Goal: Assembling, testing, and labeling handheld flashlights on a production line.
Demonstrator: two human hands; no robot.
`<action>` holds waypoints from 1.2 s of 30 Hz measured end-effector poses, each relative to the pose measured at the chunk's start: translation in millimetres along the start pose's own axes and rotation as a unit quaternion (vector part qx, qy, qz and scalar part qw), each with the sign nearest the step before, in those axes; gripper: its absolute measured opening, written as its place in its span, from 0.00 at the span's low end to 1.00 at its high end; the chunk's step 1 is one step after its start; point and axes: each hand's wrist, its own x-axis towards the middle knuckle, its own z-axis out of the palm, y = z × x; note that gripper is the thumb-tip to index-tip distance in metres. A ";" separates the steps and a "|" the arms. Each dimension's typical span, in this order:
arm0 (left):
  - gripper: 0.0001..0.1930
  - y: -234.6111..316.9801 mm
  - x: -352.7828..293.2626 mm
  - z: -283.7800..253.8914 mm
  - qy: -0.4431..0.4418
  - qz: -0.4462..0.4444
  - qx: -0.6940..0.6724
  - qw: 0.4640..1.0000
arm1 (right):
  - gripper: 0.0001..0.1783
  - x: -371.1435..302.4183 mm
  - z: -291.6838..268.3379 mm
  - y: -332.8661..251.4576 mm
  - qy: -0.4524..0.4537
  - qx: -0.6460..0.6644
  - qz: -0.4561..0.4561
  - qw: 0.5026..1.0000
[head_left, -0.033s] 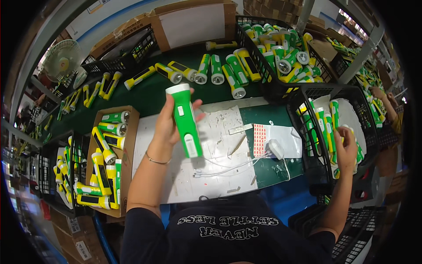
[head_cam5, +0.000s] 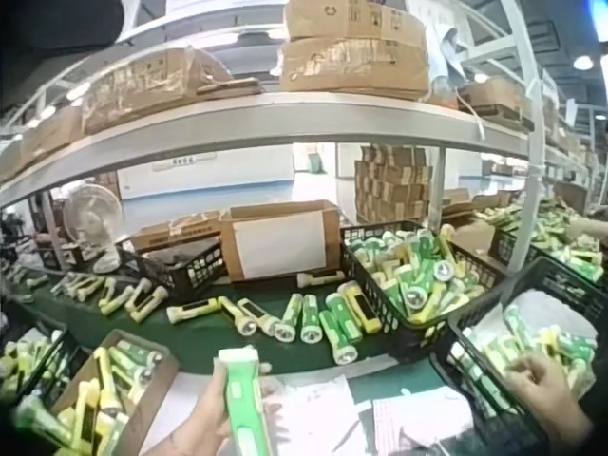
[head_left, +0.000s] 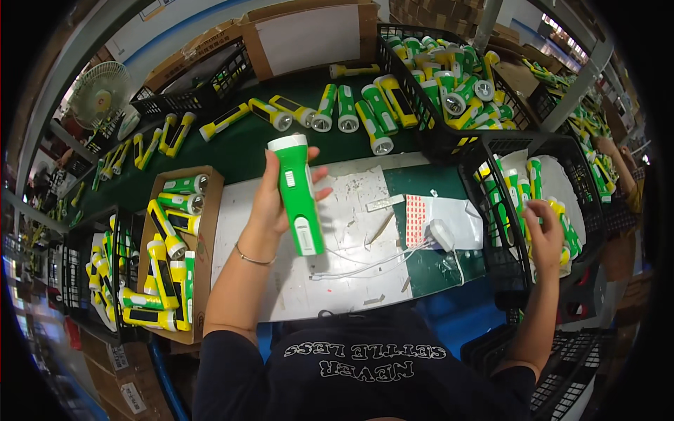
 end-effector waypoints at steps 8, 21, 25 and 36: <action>0.27 -53.8 -43.3 1.8 0.060 -0.077 -0.060 0.993 | 0.17 -84.1 208.8 -75.4 -0.460 0.304 0.105 0.828; 0.22 -80.3 -78.2 -25.0 0.142 -0.125 0.064 0.980 | 0.19 -114.2 231.1 -58.2 -0.441 0.177 0.023 0.880; 0.22 -78.1 -82.9 -25.6 0.149 -0.148 0.057 0.976 | 0.17 -107.5 221.4 -58.2 -0.410 0.201 0.031 0.889; 0.17 -82.4 -82.3 -19.9 0.123 -0.077 0.105 0.984 | 0.07 -97.5 217.0 -75.9 -0.184 -0.066 -0.387 0.901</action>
